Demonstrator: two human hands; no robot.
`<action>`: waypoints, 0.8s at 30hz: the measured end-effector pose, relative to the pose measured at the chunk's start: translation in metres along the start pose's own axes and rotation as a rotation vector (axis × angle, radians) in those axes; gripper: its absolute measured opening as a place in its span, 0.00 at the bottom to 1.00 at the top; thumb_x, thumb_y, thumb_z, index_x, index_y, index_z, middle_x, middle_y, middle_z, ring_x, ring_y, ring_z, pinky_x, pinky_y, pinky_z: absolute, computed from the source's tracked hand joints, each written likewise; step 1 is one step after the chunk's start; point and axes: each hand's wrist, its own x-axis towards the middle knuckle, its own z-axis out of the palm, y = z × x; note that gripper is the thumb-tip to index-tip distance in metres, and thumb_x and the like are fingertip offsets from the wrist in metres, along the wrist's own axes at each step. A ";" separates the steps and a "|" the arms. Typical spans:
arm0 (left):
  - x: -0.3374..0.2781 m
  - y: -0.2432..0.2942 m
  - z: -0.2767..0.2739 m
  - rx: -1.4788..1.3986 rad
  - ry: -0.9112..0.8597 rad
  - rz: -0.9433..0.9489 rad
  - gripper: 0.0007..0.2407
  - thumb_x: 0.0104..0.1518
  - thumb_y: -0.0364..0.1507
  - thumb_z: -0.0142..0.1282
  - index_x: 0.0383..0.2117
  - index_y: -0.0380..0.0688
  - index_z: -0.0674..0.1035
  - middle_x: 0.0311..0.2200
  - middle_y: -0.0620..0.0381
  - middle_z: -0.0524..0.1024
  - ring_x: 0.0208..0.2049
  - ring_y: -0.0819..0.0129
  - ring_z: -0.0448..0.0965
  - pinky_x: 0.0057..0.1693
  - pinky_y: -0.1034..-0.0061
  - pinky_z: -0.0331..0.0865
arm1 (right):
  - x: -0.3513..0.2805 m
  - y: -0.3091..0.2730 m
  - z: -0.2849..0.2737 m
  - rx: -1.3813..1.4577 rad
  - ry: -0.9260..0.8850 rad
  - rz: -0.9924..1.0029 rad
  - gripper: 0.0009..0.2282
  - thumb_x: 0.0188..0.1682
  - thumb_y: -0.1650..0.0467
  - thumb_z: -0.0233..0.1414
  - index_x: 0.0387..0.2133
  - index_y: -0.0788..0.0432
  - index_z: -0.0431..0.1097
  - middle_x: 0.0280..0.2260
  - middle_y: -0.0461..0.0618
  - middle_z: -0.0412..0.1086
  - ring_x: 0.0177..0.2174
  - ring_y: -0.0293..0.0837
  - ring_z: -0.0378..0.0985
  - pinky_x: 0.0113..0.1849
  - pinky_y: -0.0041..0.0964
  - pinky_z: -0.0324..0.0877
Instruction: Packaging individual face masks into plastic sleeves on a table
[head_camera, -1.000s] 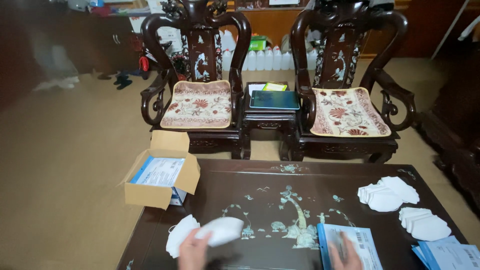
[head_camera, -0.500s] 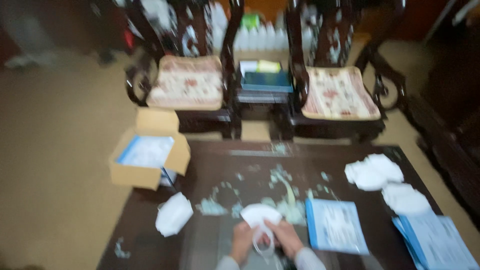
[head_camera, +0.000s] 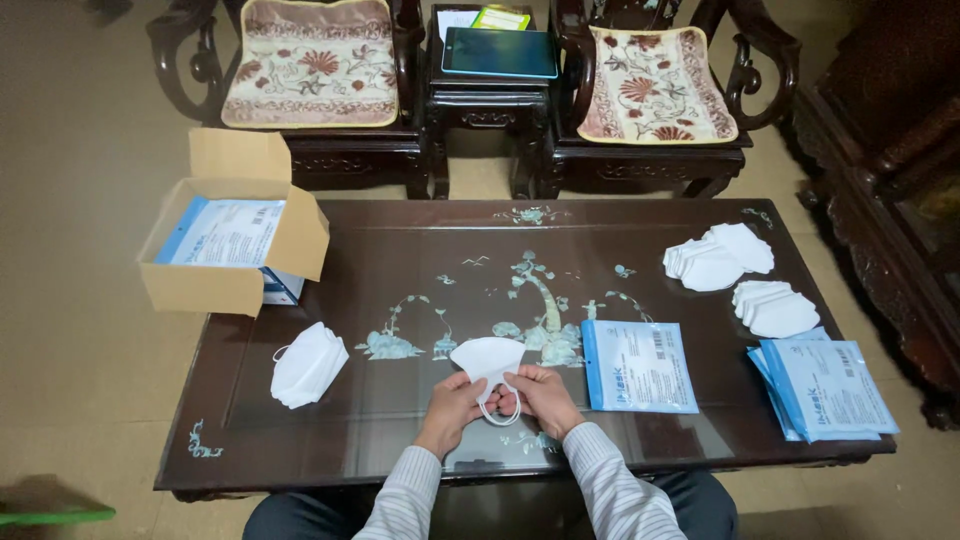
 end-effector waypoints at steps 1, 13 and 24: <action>0.005 -0.005 -0.003 -0.030 -0.017 -0.004 0.10 0.59 0.21 0.58 0.45 0.29 0.80 0.33 0.42 0.81 0.31 0.58 0.82 0.44 0.66 0.81 | 0.001 0.002 -0.003 -0.007 -0.013 0.000 0.04 0.52 0.78 0.56 0.36 0.72 0.74 0.29 0.65 0.78 0.23 0.50 0.81 0.31 0.41 0.82; -0.006 0.002 0.000 -0.280 -0.042 -0.071 0.20 0.59 0.36 0.41 0.51 0.41 0.79 0.44 0.46 0.81 0.42 0.59 0.80 0.46 0.66 0.74 | 0.029 0.024 -0.018 -0.038 0.113 0.004 0.14 0.42 0.78 0.63 0.43 0.65 0.78 0.37 0.58 0.80 0.31 0.47 0.80 0.32 0.38 0.77; 0.024 -0.035 0.014 -0.362 0.119 0.031 0.15 0.60 0.25 0.57 0.52 0.30 0.77 0.49 0.45 0.81 0.45 0.58 0.80 0.53 0.64 0.75 | 0.032 0.043 -0.031 -0.354 0.381 -0.390 0.10 0.45 0.68 0.64 0.37 0.58 0.78 0.26 0.40 0.72 0.29 0.32 0.67 0.33 0.29 0.69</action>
